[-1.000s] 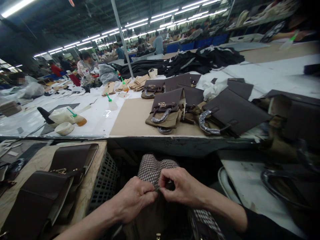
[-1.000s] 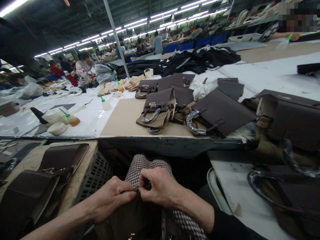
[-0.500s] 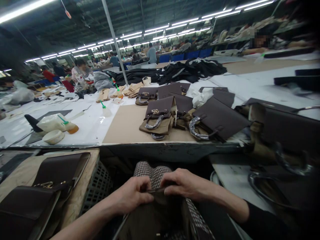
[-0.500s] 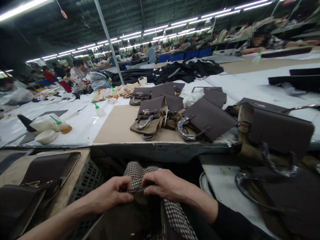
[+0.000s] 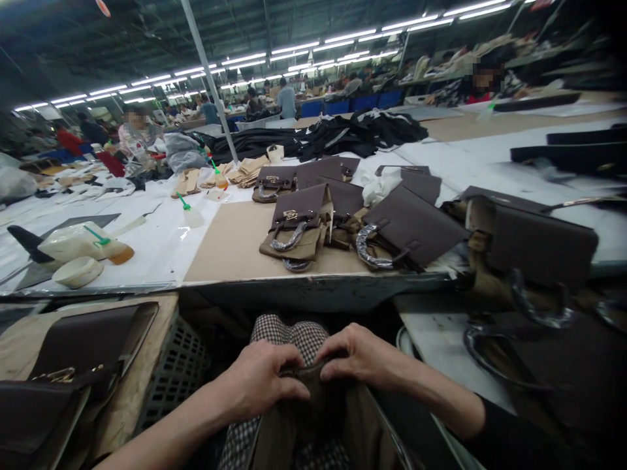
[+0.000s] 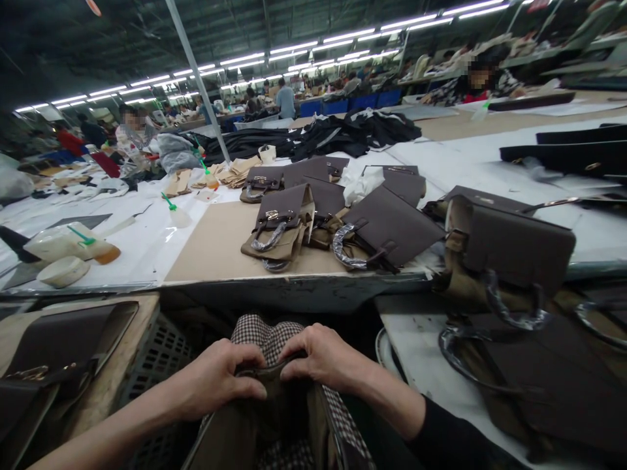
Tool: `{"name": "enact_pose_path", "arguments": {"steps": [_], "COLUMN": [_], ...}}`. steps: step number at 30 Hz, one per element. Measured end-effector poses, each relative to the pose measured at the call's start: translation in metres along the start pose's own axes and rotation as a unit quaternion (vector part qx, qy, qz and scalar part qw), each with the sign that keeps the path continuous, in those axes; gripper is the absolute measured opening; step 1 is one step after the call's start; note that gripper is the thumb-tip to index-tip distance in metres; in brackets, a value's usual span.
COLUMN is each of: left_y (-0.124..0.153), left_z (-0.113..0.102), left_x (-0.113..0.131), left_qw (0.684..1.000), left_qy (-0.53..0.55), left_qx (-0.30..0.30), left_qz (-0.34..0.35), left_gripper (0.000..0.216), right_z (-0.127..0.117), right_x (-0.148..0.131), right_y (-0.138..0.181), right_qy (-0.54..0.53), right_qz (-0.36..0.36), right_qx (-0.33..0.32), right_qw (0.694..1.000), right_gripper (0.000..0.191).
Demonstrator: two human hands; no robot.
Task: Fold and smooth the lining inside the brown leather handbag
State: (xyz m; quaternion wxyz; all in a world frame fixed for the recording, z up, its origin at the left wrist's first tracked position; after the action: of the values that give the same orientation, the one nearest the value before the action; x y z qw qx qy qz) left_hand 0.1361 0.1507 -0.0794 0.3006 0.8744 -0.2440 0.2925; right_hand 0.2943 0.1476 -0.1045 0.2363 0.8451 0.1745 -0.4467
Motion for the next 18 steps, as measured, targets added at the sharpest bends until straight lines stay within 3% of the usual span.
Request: {"name": "enact_pose_path", "arguments": {"steps": [8, 18], "left_y": [-0.003, -0.003], "left_z": [0.008, 0.020], "left_x": [-0.003, -0.008], "left_qw": [0.999, 0.991], "left_qy": [0.036, 0.117], "left_qx": [-0.003, 0.057], "left_qz": [0.025, 0.003], "left_gripper": [0.016, 0.028], "right_z": [0.004, 0.013], "right_x": [-0.004, 0.003], "right_y": [0.008, 0.015], "right_qy": [-0.024, -0.079], "right_qz": [-0.011, -0.028], "right_qx": [0.033, 0.061], "right_qw": [0.999, 0.995], "right_gripper": [0.010, 0.016]}}
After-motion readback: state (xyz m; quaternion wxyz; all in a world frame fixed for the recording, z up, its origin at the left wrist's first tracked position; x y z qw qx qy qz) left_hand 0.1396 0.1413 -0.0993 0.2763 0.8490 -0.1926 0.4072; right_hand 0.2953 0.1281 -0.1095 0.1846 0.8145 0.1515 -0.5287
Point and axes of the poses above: each hand's wrist, its own y-axis away from the middle knuckle, its own z-axis out of the palm, x = y × z, the point moved 7 cm from there along -y, towards the middle knuckle, and after that the axes turned 1 degree about -y, right-handed, at the moved point
